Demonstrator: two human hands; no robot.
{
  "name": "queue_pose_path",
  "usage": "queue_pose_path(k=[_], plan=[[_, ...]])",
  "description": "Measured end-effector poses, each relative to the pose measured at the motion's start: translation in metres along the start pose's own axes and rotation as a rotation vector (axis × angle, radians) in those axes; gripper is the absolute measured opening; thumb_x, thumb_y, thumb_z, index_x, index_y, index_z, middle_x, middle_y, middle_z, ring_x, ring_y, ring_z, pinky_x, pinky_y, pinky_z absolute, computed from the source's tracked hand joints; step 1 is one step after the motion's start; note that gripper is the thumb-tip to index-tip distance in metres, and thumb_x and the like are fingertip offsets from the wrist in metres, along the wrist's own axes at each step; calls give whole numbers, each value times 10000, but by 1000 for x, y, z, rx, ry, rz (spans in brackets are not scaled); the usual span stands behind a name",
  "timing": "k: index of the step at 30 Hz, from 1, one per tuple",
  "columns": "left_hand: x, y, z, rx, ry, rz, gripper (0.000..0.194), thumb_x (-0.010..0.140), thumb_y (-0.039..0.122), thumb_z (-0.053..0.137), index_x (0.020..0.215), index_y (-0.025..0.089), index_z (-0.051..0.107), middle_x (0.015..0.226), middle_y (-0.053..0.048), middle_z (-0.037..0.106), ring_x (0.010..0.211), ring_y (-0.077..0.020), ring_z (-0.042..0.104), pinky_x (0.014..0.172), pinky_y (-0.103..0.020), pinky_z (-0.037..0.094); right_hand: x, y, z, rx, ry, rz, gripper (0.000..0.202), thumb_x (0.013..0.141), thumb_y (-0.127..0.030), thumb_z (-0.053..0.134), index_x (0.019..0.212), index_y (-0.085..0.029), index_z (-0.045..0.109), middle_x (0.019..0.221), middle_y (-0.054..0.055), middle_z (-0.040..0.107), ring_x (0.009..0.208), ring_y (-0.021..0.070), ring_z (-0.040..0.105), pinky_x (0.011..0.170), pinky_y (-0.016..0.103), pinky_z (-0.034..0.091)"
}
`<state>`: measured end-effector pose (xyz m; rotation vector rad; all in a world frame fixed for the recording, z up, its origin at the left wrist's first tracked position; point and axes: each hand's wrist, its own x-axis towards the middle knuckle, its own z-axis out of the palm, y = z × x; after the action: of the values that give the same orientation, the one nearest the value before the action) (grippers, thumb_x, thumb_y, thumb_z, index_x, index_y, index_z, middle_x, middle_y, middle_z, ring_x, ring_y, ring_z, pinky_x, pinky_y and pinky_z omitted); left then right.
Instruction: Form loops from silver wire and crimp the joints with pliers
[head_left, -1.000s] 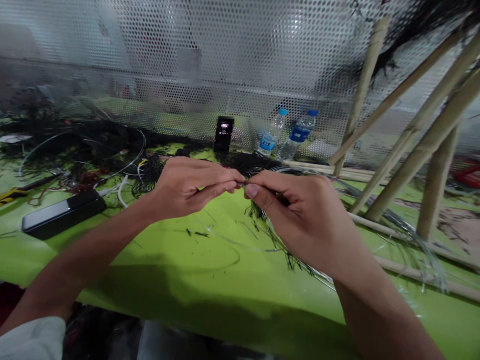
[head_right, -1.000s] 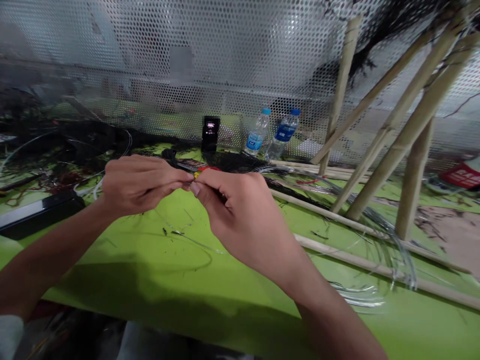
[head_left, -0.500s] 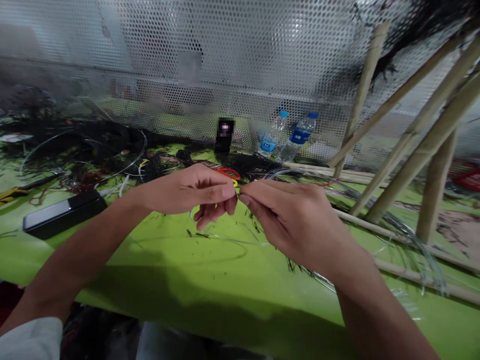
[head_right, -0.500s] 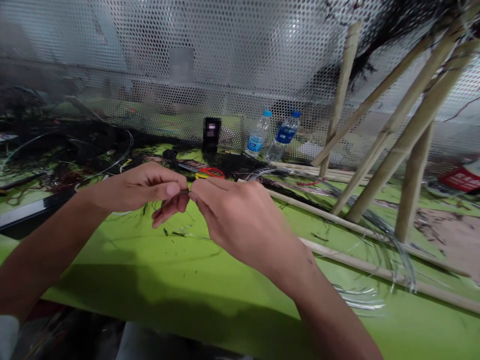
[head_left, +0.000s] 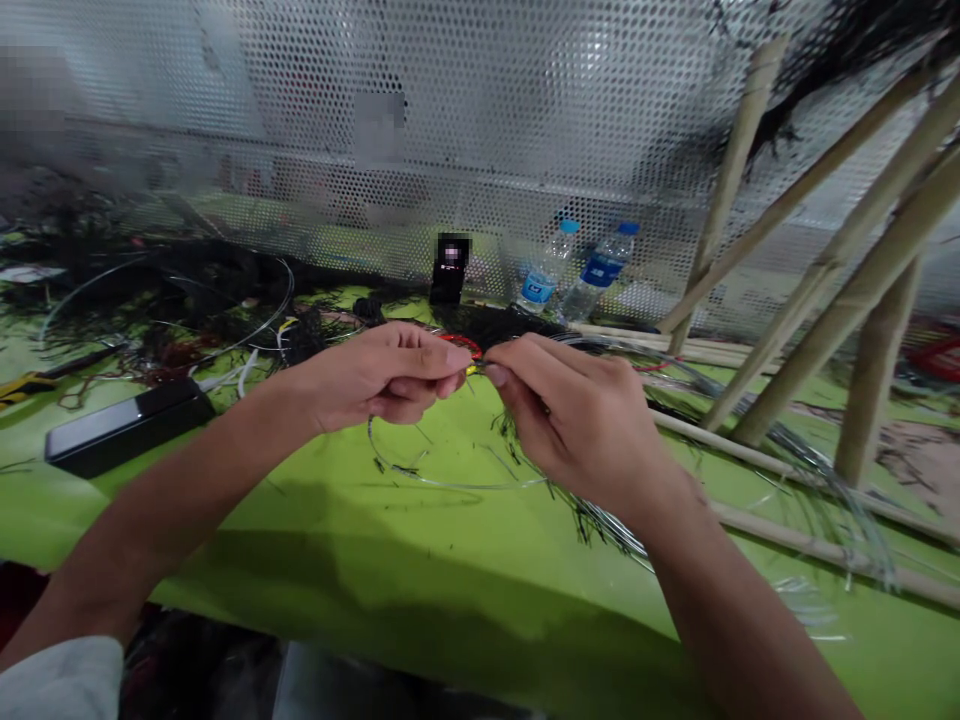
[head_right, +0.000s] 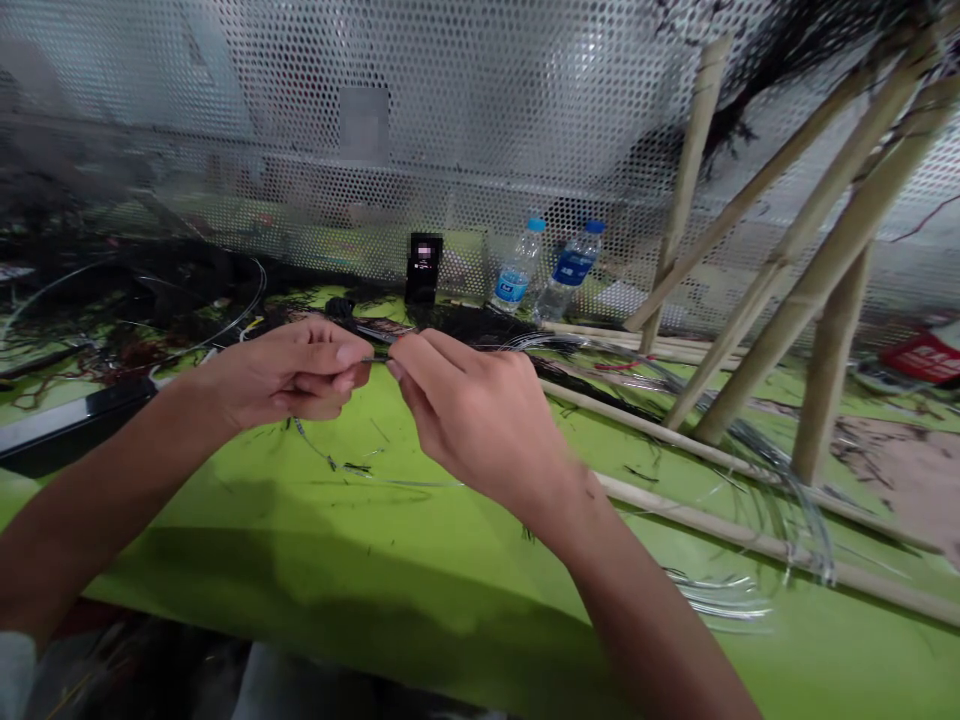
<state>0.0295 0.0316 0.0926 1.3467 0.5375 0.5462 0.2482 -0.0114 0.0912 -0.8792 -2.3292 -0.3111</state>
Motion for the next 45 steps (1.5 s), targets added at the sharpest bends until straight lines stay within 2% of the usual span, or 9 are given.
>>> queue_pose_path(k=[4, 10, 15, 19, 24, 29, 36, 42, 45], plan=[[-1, -2, -2, 352, 84, 190, 292, 922, 365, 698, 717, 161, 654, 478, 77, 358, 399, -35, 263, 393, -181, 224, 1, -2, 0, 58, -10, 51, 216, 1041, -160, 447, 903, -180, 613, 726, 2, 578, 590, 118, 448, 560, 294, 290], [-6, -3, -1, 1389, 380, 739, 247, 967, 249, 599, 740, 182, 669, 612, 16, 573, 564, -89, 493, 533, -247, 291, 3, -5, -3, 118, -4, 95, 248, 1034, -172, 468, 796, -202, 532, 632, -39, 438, 557, 112, 370, 568, 294, 278], [-12, -3, 11, 1803, 475, 741, 294, 996, 196, 480, 799, 202, 698, 557, 1, 541, 500, -124, 470, 500, -300, 259, 4, -8, -7, 160, -30, 149, 314, 1024, -181, 479, 715, -216, 442, 580, -56, 357, 523, 107, 313, 561, 287, 280], [-15, 0, 19, 1540, 600, 586, 303, 975, 315, 572, 726, 191, 691, 562, -10, 596, 513, -119, 516, 484, -266, 310, 3, -8, -8, 125, -7, 140, 264, 1028, -194, 491, 767, -211, 532, 596, -44, 436, 533, 112, 362, 564, 282, 304], [-19, 8, 10, 676, 295, 211, 237, 952, 366, 658, 958, 162, 780, 865, -42, 801, 714, -142, 739, 634, -214, 561, 3, -8, -9, 128, 34, 114, 239, 1029, -188, 501, 816, -194, 610, 612, -37, 498, 533, 107, 424, 570, 278, 331], [-14, 5, 9, 242, 323, 177, 212, 895, 264, 744, 1081, 170, 785, 1083, -65, 813, 841, -160, 794, 693, -199, 596, 3, -6, -10, 122, 51, 136, 251, 1020, -196, 518, 788, -195, 615, 599, -35, 489, 521, 109, 409, 555, 289, 314], [-7, -7, 12, 218, 447, 402, 191, 832, 197, 805, 1022, 201, 808, 1018, -32, 823, 853, -160, 793, 724, -207, 617, 4, -8, -12, 133, 42, 178, 236, 1010, -191, 527, 789, -202, 608, 564, -52, 444, 488, 99, 349, 532, 287, 288], [-3, -8, 9, 341, 463, 475, 91, 833, 168, 766, 902, 194, 820, 967, -23, 824, 773, -153, 784, 774, -270, 661, 5, -5, -8, 121, 47, 199, 234, 1003, -194, 525, 792, -200, 626, 550, -52, 445, 482, 99, 343, 523, 283, 277], [-1, -5, 4, 297, 393, 455, 22, 803, 159, 779, 803, 175, 794, 972, -27, 821, 755, -148, 779, 781, -274, 662, 4, -3, -6, 122, 28, 188, 234, 1000, -192, 528, 787, -197, 627, 563, -46, 479, 492, 100, 369, 536, 281, 293]])
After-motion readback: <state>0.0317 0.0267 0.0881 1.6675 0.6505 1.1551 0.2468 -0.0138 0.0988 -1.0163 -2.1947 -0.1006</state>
